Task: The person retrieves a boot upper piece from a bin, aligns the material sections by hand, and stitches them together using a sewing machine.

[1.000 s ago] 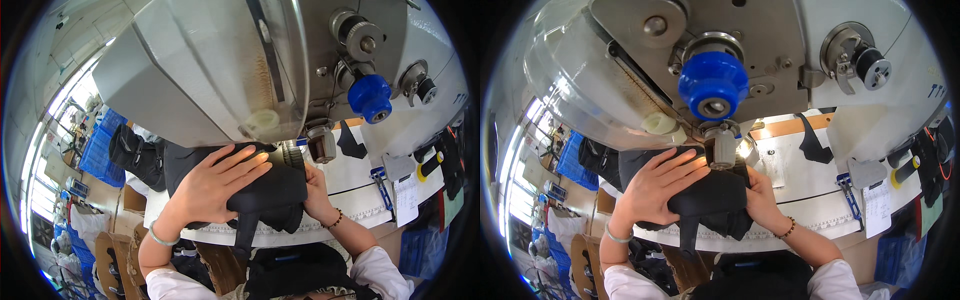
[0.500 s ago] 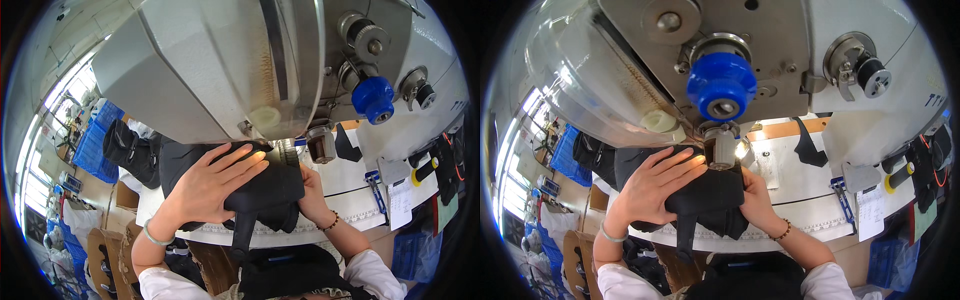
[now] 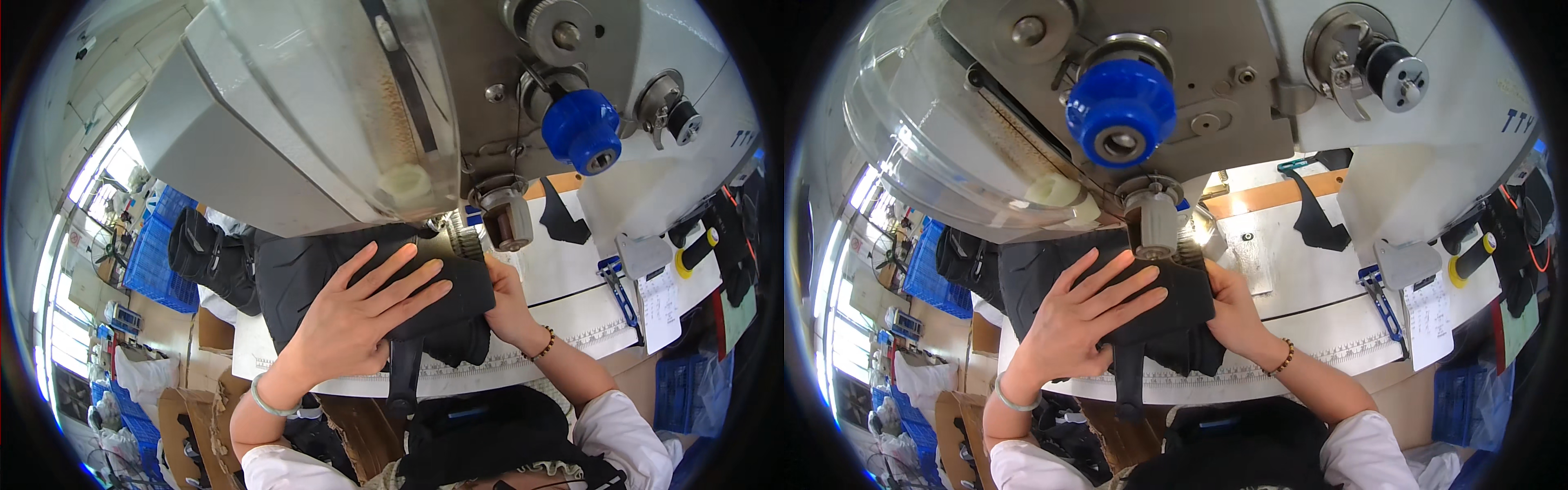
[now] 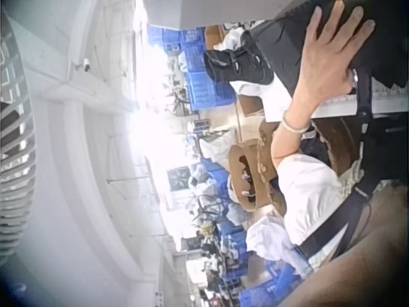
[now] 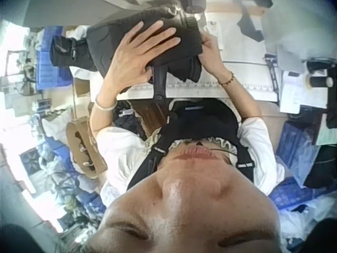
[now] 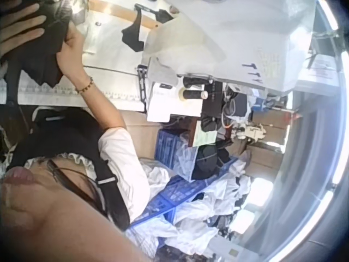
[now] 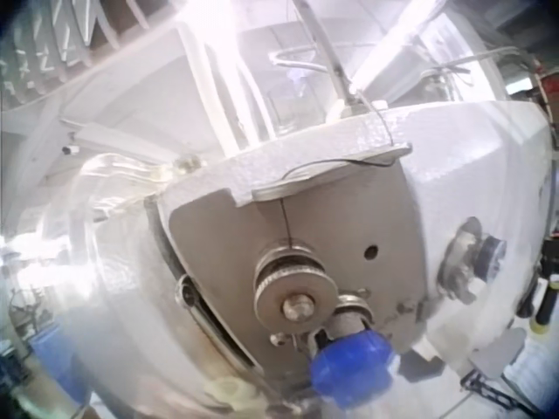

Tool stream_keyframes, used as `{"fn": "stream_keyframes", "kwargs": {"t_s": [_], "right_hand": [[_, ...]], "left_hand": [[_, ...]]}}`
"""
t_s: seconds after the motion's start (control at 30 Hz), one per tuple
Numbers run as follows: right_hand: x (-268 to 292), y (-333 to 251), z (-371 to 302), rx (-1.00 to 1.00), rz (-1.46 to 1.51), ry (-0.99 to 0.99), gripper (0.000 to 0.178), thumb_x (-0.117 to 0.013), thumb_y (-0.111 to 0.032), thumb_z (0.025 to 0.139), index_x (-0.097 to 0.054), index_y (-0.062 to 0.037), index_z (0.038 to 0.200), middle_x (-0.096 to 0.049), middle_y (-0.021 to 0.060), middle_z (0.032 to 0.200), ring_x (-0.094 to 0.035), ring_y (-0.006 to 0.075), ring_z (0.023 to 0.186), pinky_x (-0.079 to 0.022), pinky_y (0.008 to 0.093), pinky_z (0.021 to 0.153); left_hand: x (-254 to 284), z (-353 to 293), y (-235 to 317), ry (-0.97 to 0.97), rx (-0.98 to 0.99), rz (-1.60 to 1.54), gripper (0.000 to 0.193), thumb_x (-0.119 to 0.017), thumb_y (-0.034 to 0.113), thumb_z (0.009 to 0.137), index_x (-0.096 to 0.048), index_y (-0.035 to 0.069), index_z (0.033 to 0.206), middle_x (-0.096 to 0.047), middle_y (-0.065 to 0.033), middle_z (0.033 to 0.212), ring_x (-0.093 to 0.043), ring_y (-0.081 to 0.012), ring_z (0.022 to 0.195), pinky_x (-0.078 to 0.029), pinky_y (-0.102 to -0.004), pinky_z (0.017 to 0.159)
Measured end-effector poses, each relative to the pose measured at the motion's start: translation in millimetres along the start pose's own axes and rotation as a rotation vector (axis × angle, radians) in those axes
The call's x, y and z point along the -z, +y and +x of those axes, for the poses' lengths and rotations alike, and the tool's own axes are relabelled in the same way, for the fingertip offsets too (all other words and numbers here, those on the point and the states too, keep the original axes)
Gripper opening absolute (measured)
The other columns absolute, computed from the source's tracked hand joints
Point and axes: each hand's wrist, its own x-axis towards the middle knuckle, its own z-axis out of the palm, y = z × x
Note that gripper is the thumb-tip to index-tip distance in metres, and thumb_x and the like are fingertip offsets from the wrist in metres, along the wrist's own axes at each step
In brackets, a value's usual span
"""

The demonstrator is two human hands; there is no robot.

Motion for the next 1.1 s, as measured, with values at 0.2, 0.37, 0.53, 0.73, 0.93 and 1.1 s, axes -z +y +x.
{"fn": "stream_keyframes", "kwargs": {"t_s": [0.2,0.37,0.53,0.73,0.93,1.1], "right_hand": [[1.8,6.4,-1.9,0.047,-0.139,-0.014,0.028,-0.055,-0.010,0.085,-0.051,0.0005,0.111,-0.060,0.0020,0.097,-0.053,0.0047,0.087,-0.044,0.0204,0.075],[3.6,6.6,-4.7,0.061,-0.109,-0.064,0.032,-0.055,-0.007,0.085,-0.048,-0.0002,0.115,-0.059,0.0024,0.100,-0.053,0.0051,0.089,-0.044,0.0208,0.077],[11.3,5.9,-8.3,0.021,-0.116,-0.175,0.042,-0.054,-0.001,0.084,-0.040,-0.0014,0.124,-0.055,0.0041,0.109,-0.050,0.0064,0.098,-0.042,0.0226,0.083],[9.9,10.1,-8.5,0.016,-0.072,-0.143,0.038,-0.055,-0.001,0.083,-0.043,-0.0019,0.120,-0.055,0.0029,0.107,-0.050,0.0060,0.098,-0.042,0.0228,0.083],[5.6,12.4,-6.4,0.038,-0.185,-0.087,0.034,-0.055,-0.002,0.084,-0.045,-0.0012,0.116,-0.056,0.0019,0.104,-0.049,0.0060,0.096,-0.042,0.0232,0.082],[3.4,12.2,-5.7,0.034,-0.168,-0.055,0.033,-0.054,-0.002,0.083,-0.046,0.0000,0.115,-0.056,0.0028,0.104,-0.049,0.0068,0.096,-0.042,0.0239,0.082]], "left_hand": [[-2.3,-1.7,4.1,0.015,0.030,-0.002,0.075,-0.051,0.004,0.047,-0.053,0.018,0.121,-0.046,-0.0025,0.130,-0.036,-0.0229,0.126,-0.022,-0.0432,0.106],[-1.1,-2.7,2.9,0.013,0.035,-0.003,0.075,-0.051,0.004,0.047,-0.053,0.018,0.121,-0.046,-0.0018,0.130,-0.036,-0.0227,0.126,-0.022,-0.0433,0.106],[-1.1,-1.2,-0.1,0.008,0.045,-0.034,0.075,-0.051,0.004,0.047,-0.054,0.020,0.120,-0.048,0.0007,0.128,-0.036,-0.0217,0.126,-0.022,-0.0425,0.106],[-1.3,-0.7,-1.4,0.024,0.046,-0.041,0.075,-0.051,0.004,0.047,-0.055,0.022,0.119,-0.050,0.0019,0.125,-0.037,-0.0207,0.125,-0.023,-0.0420,0.106],[-1.7,0.1,-9.7,0.056,0.025,-0.029,0.076,-0.051,0.003,0.046,-0.055,0.022,0.119,-0.051,0.0014,0.124,-0.038,-0.0205,0.124,-0.024,-0.0419,0.105],[-3.5,2.4,-11.2,0.072,0.024,-0.057,0.075,-0.051,0.003,0.046,-0.056,0.022,0.118,-0.052,0.0017,0.122,-0.039,-0.0199,0.123,-0.026,-0.0415,0.104]]}}
